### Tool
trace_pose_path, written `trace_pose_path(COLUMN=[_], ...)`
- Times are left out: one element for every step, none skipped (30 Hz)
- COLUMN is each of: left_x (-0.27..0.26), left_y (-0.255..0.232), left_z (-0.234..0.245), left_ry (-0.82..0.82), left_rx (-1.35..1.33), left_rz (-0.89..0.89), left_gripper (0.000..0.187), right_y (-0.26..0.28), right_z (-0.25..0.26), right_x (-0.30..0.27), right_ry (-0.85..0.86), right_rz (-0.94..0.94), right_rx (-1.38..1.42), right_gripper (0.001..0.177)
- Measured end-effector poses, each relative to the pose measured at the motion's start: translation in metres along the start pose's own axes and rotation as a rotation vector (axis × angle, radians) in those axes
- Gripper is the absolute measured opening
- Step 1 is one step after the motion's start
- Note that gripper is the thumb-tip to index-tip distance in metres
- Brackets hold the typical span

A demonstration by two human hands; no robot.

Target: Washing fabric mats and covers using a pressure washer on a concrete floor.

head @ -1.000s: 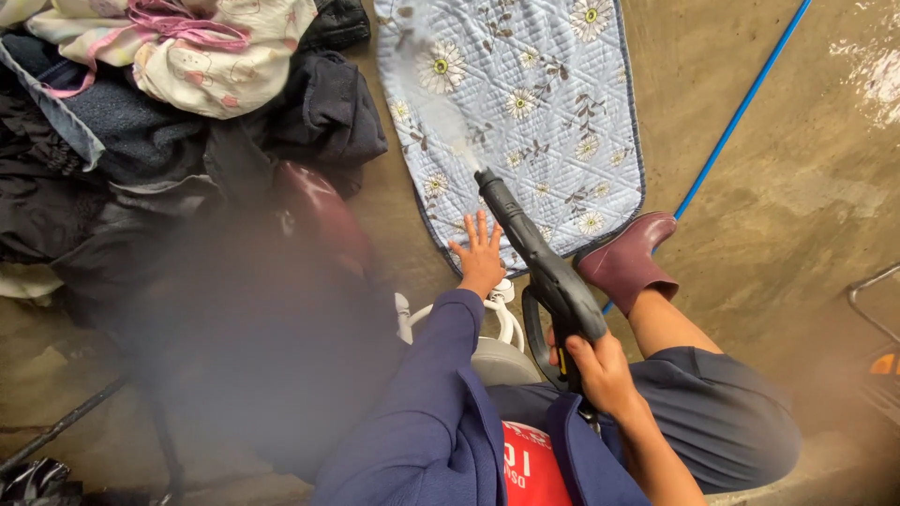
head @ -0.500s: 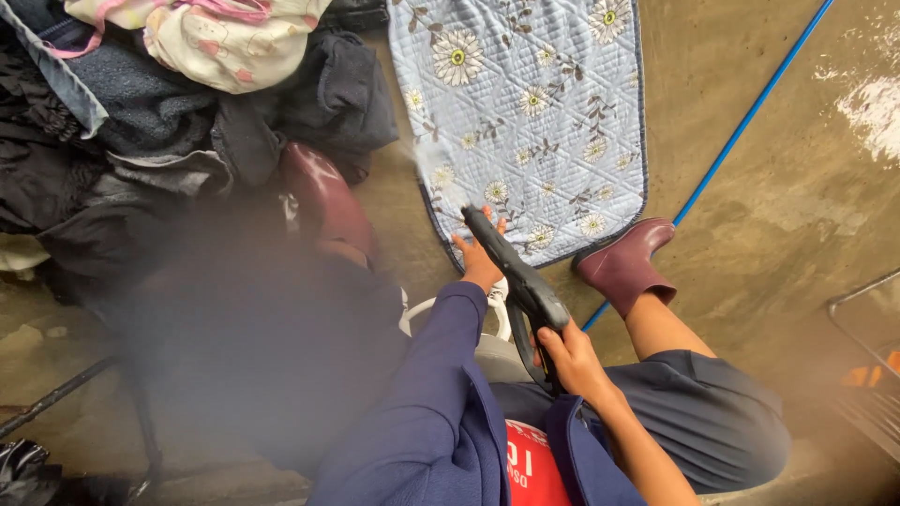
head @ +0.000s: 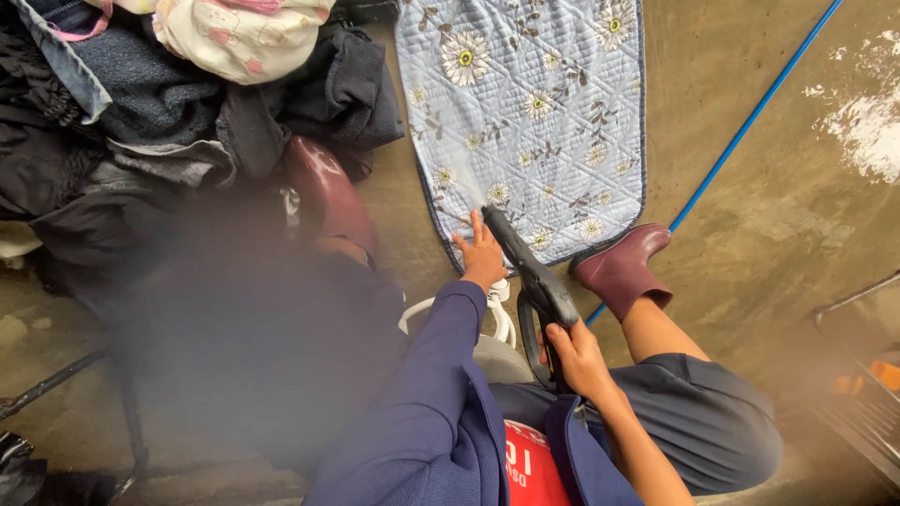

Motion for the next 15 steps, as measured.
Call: trace_pose_path(left_x=[-0.001, -0.001, -0.002, -0.002, -0.003, -0.004, -0.006, -0.008, -0.01, -0.012, -0.013, -0.014, -0.018, -0.022, -0.026], left_y=[0.001, 0.001, 0.001, 0.001, 0.001, 0.001, 0.002, 0.002, 0.002, 0.002, 0.002, 0.003, 0.002, 0.002, 0.001], left_z=[0.0, 0.001, 0.003, 0.004, 0.005, 0.006, 0.008, 0.01, 0.011, 0.012, 0.013, 0.016, 0.016, 0.017, 0.017], left_ry=[0.001, -0.022, -0.045, -0.046, -0.052, -0.057, -0.057, -0.056, -0.055, -0.055, -0.051, -0.051, -0.054, -0.058, -0.061], left_rx=[0.0, -0.04, -0.079, -0.076, -0.089, -0.105, -0.105, -0.1, -0.096, -0.098, -0.091, -0.086, -0.09, -0.106, -0.121], left_rz=[0.001, -0.012, -0.024, -0.024, -0.031, -0.038, -0.038, -0.035, -0.032, -0.036, -0.036, -0.035, -0.037, -0.061, -0.086], left_gripper=[0.092, 0.097, 0.103, 0.103, 0.107, 0.112, 0.112, 0.112, 0.112, 0.112, 0.113, 0.113, 0.113, 0.111, 0.111], right_y=[0.009, 0.021, 0.033, 0.042, 0.053, 0.064, 0.068, 0.073, 0.078, 0.067, 0.052, 0.038, 0.034, 0.027, 0.02], right_z=[0.001, 0.003, 0.006, 0.009, 0.011, 0.013, 0.016, 0.018, 0.021, 0.02, 0.021, 0.023, 0.021, 0.02, 0.018], right_x=[0.004, 0.008, 0.013, 0.011, 0.009, 0.007, 0.003, -0.002, -0.008, -0.008, -0.008, -0.007, -0.006, -0.003, -0.001], right_ry=[0.001, -0.025, -0.05, -0.053, -0.037, -0.019, -0.019, -0.005, 0.008, 0.007, -0.019, -0.043, -0.043, -0.052, -0.062], right_rz=[0.0, 0.041, 0.083, 0.084, 0.103, 0.121, 0.121, 0.154, 0.187, 0.185, 0.119, 0.056, 0.058, 0.032, 0.006], right_rx=[0.001, 0.007, 0.012, 0.015, 0.046, 0.075, 0.076, 0.098, 0.121, 0.118, 0.089, 0.059, 0.054, 0.055, 0.057], right_gripper=[0.025, 0.024, 0.024, 0.024, 0.028, 0.033, 0.033, 0.038, 0.043, 0.043, 0.04, 0.037, 0.037, 0.035, 0.032])
Point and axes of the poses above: each hand's wrist, its own x-axis towards the middle knuckle, its own z-axis out of the back of the hand, y = z × x, the point moved 6 cm from there along x, towards the middle knuckle, and after that the axes turned 3 degrees about y, right-handed, at the moved point
